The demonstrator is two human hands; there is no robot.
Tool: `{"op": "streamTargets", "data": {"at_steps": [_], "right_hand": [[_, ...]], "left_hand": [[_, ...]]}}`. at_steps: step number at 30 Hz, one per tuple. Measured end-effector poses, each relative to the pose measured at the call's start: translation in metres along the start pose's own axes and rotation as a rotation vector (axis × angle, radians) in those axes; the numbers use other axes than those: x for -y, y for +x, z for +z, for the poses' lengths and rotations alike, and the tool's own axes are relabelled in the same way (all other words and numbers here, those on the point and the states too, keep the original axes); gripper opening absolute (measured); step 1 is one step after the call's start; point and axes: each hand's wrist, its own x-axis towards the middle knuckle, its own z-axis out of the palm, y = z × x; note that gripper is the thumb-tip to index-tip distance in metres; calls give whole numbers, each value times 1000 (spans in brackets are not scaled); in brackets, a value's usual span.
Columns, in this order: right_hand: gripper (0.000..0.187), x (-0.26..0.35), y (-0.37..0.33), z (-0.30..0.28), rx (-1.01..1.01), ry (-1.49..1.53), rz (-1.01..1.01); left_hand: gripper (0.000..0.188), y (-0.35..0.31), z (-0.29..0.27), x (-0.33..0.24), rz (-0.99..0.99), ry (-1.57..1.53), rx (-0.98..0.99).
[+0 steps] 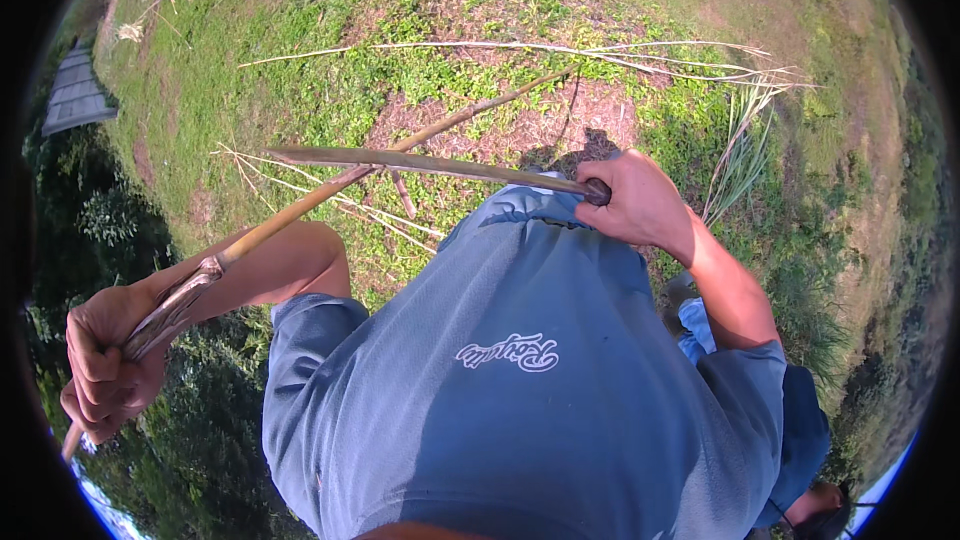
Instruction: The person uses a machete to cut long bamboo poles into shorter sections. They pick up the poles, position them, and chop them into pieces, which are then dropped onto the ground. The person also strips smaller branches from the bamboo using the machete.
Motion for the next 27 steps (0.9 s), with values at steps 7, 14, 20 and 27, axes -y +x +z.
{"op": "streamTargets", "data": {"at_steps": [7, 14, 20, 27], "right_hand": [[33, -56, 13, 33, -155, -172, 184], [36, -15, 5, -3, 166, -165, 114], [27, -88, 15, 29, -60, -353, 125], [25, -71, 17, 37, -38, -240, 68]], "left_hand": [[35, -1, 3, -10, -12, 202, -83], [19, -6, 4, -5, -31, -517, 239], [30, -13, -23, -7, -40, -618, 236], [33, -13, -20, -10, -88, -411, 104]]}}
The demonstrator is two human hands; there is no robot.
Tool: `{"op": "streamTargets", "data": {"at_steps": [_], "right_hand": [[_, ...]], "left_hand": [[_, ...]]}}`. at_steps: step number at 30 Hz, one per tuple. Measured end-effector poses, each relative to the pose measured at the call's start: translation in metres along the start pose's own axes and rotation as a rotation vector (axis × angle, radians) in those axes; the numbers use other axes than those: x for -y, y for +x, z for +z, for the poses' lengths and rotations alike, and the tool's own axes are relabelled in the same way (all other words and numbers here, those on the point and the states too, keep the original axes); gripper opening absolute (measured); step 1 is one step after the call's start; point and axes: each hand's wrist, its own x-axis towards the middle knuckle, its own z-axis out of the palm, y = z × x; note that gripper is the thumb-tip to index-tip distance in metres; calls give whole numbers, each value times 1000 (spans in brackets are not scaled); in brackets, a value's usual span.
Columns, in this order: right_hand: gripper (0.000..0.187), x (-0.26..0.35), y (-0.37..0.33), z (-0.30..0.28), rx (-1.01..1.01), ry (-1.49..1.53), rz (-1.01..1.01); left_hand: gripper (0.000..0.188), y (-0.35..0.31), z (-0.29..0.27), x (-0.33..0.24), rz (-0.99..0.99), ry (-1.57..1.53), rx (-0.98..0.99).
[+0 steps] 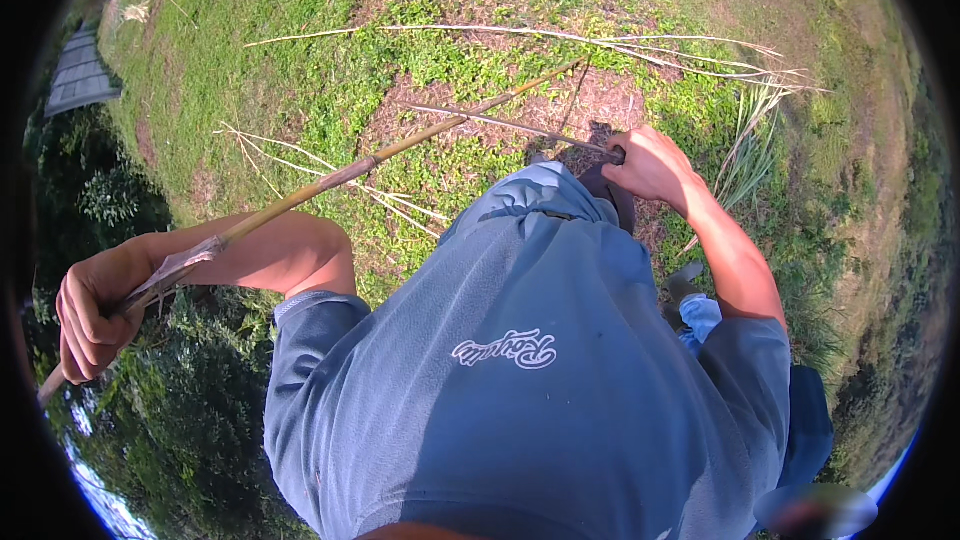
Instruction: The person uses a machete to cut long bamboo poles into shorter sections. They pick up the poles, position them, and chop them into pieces, which are then dropped onto the ground. The person also strips smaller branches from the bamboo using the machete.
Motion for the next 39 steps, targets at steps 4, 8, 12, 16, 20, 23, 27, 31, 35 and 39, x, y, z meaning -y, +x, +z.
{"op": "streamTargets", "data": {"at_steps": [4, 8, 12, 16, 20, 23, 27, 31, 35, 39], "right_hand": [[31, 0, 7, 8, 14, -17, 104], [28, 19, -4, -3, 98, 206, 57], [37, -2, 9, 19, 1, 29, 216], [40, 8, 8, 10, 52, 78, 201], [36, -8, 13, 32, -5, 95, 227], [34, -34, 12, 49, -81, 79, 228], [36, -39, 3, 31, 130, 112, 223], [33, -49, 5, 42, -35, 53, 290], [36, -57, 1, 46, -21, 80, 199], [35, -47, 4, 46, 2, 35, 288]], "left_hand": [[34, 1, 15, 1, 6, 327, -210], [39, -1, 20, -18, -55, 556, -341], [37, -4, 22, -46, -22, 898, -522], [36, -8, 20, -57, 7, 1067, -629], [37, -10, 15, -70, -12, 1116, -666], [38, -13, 7, -79, -21, 1091, -699], [38, -19, -7, -85, -87, 895, -606], [39, -22, -19, -88, -75, 867, -561], [38, -23, -21, -94, 8, 828, -574], [44, -42, -13, -68, 306, 1780, -1019]]}}
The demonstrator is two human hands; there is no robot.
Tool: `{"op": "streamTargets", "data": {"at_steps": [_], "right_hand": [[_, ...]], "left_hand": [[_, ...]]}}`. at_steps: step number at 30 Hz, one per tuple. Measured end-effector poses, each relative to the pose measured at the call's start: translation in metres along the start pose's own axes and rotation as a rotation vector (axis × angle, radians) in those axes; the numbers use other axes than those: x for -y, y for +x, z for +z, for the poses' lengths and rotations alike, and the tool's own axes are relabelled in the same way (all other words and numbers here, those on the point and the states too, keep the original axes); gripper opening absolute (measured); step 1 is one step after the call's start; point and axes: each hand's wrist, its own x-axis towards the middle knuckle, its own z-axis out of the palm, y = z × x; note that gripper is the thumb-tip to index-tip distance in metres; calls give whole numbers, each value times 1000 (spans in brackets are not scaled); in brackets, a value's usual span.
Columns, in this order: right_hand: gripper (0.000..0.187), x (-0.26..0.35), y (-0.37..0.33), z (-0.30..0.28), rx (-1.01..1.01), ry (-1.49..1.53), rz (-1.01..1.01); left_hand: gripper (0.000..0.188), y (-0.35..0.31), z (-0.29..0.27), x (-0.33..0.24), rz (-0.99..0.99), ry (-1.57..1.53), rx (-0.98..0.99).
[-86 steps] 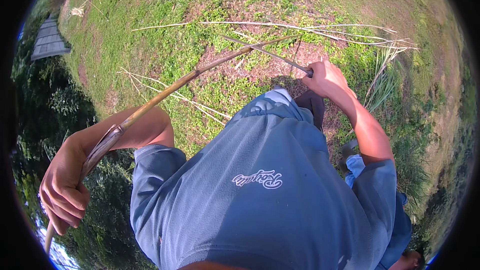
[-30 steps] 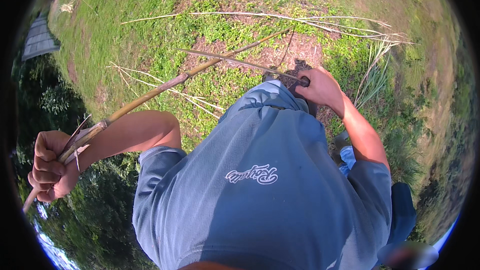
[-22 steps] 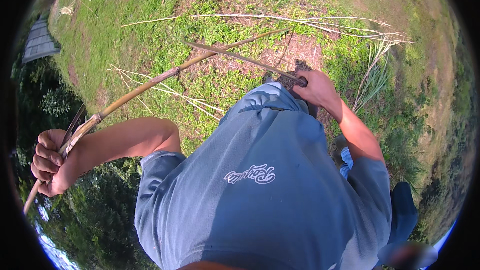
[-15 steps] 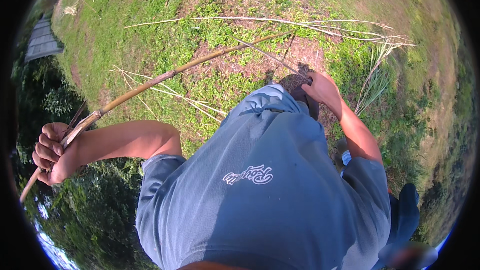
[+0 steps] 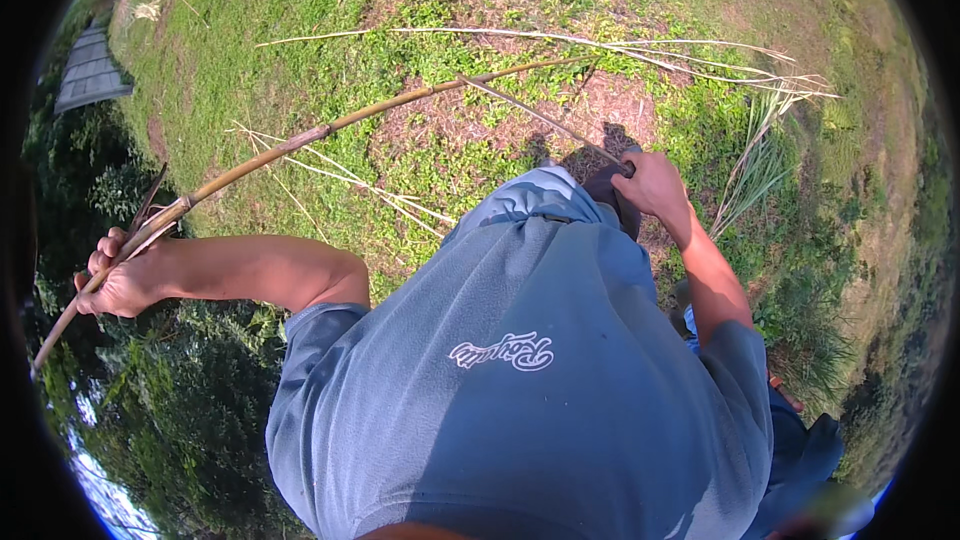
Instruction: The person uses a machete to cut long bamboo poles into shorter sections. They pick up the poles, position them, and chop them into pieces, which are then dropped onto the ground. The person also strips smaller branches from the bamboo using the machete.
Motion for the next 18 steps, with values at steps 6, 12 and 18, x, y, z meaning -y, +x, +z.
{"op": "streamTargets", "data": {"at_steps": [6, 12, 18], "right_hand": [[35, -7, 5, 13, 4, -56, 35], [33, 0, 2, 18, 10, -39, -16], [31, -9, -8, 10, 67, -31, -122]], "left_hand": [[42, -113, -2, 40, -221, 329, -138], [51, -161, -16, 41, -622, 159, -168], [61, -145, -45, 28, -861, -171, 269]]}}
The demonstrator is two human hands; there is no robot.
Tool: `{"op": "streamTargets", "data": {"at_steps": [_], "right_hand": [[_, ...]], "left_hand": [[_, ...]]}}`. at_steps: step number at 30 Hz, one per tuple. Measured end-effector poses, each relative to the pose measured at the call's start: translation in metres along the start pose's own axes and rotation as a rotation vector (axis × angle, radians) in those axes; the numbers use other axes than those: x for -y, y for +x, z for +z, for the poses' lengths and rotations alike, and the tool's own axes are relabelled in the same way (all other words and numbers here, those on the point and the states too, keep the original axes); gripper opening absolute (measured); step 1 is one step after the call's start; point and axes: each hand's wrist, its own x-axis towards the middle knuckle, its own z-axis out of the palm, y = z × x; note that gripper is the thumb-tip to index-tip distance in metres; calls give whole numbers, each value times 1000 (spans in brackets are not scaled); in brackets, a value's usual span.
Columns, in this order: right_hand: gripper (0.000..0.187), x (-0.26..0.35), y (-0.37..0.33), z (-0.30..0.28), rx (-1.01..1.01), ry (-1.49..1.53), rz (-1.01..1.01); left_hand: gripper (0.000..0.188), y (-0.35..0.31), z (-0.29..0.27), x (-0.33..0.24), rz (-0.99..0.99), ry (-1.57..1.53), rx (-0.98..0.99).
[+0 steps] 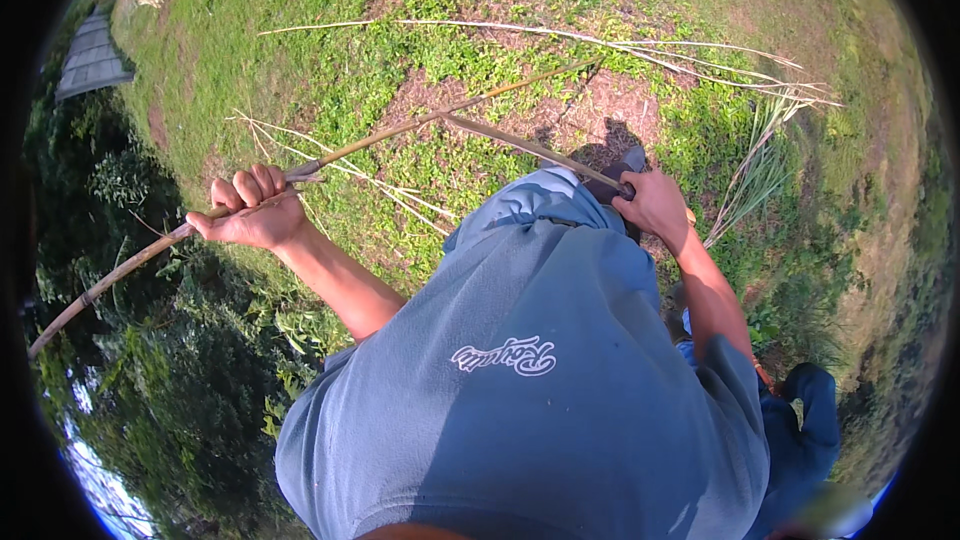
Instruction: The person uses a machete to cut long bamboo poles into shorter sections. They pick up the poles, position them, and chop them into pieces, which are then dropped onto the ground. The person also strips smaller branches from the bamboo using the machete.
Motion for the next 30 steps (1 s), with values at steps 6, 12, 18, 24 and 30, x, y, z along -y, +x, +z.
{"op": "streamTargets", "data": {"at_steps": [6, 12, 18, 24, 30], "right_hand": [[28, -13, 1, 10, -64, -10, 113], [29, -5, -2, 0, -24, -1, 66], [31, -4, 6, 18, -68, 8, 38], [33, -1, 27, 29, -56, -15, 128], [37, 29, 31, 19, -56, 34, 44]], "left_hand": [[61, 7, 1, 9, -74, -233, 302], [58, 10, -1, 11, -70, -272, 347], [56, 5, -4, 9, -48, -233, 355], [51, -9, 44, 16, 203, 235, -482], [42, 9, 28, 6, 17, 1, -600]]}}
